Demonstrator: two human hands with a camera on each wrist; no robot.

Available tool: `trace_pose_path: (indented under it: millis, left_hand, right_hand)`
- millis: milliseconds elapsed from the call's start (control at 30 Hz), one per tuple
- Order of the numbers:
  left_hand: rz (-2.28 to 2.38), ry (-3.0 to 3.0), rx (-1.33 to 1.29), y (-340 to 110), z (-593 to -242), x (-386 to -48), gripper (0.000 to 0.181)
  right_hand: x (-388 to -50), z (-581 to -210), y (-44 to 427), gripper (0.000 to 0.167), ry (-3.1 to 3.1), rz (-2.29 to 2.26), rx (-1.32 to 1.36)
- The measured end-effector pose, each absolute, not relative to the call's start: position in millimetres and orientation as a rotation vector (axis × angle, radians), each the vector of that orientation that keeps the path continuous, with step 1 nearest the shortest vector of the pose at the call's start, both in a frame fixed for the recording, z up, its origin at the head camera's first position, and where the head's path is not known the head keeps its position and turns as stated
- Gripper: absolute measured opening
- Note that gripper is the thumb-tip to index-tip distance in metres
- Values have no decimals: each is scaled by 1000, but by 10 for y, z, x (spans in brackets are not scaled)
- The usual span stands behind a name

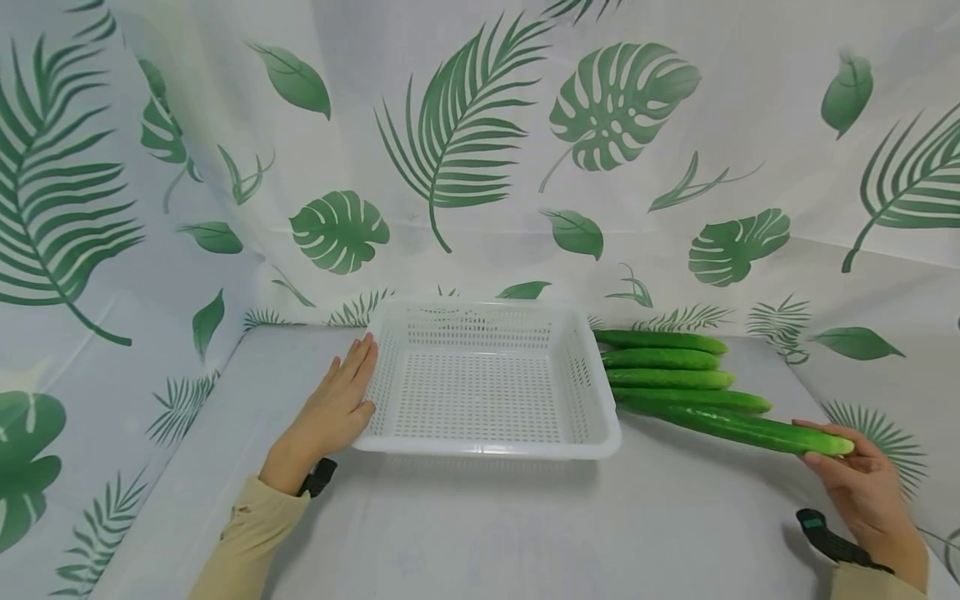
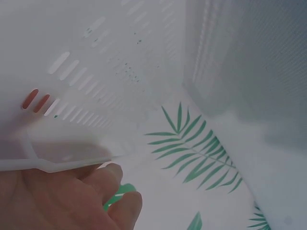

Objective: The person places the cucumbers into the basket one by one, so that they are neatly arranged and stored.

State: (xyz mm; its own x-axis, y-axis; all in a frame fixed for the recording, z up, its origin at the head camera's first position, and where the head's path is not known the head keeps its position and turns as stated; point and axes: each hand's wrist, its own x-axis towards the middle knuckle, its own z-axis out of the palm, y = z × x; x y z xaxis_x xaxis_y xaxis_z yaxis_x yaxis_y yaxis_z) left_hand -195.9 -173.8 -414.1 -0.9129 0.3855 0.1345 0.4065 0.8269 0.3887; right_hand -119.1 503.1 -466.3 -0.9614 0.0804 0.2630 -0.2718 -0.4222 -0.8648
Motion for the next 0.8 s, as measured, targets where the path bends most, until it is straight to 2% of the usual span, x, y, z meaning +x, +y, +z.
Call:
trace_pose_path:
  millis: [200,433,800]
  left_hand:
    - [-647,-2945,-643,-1736,-4150,-1951,75]
    - [-648,-2933,-644,-1737,-4151,-1938,75]
    - [-640,-2942,-654,-1741,-4143,-1941,75]
  right_hand:
    - [-1171,-4539,5006,54,-1362,2521,324]
    - [-1169,-4320,4875,48,-1219,2503,197]
    - [-1320,-3771,4356,43,-1151,2363,367]
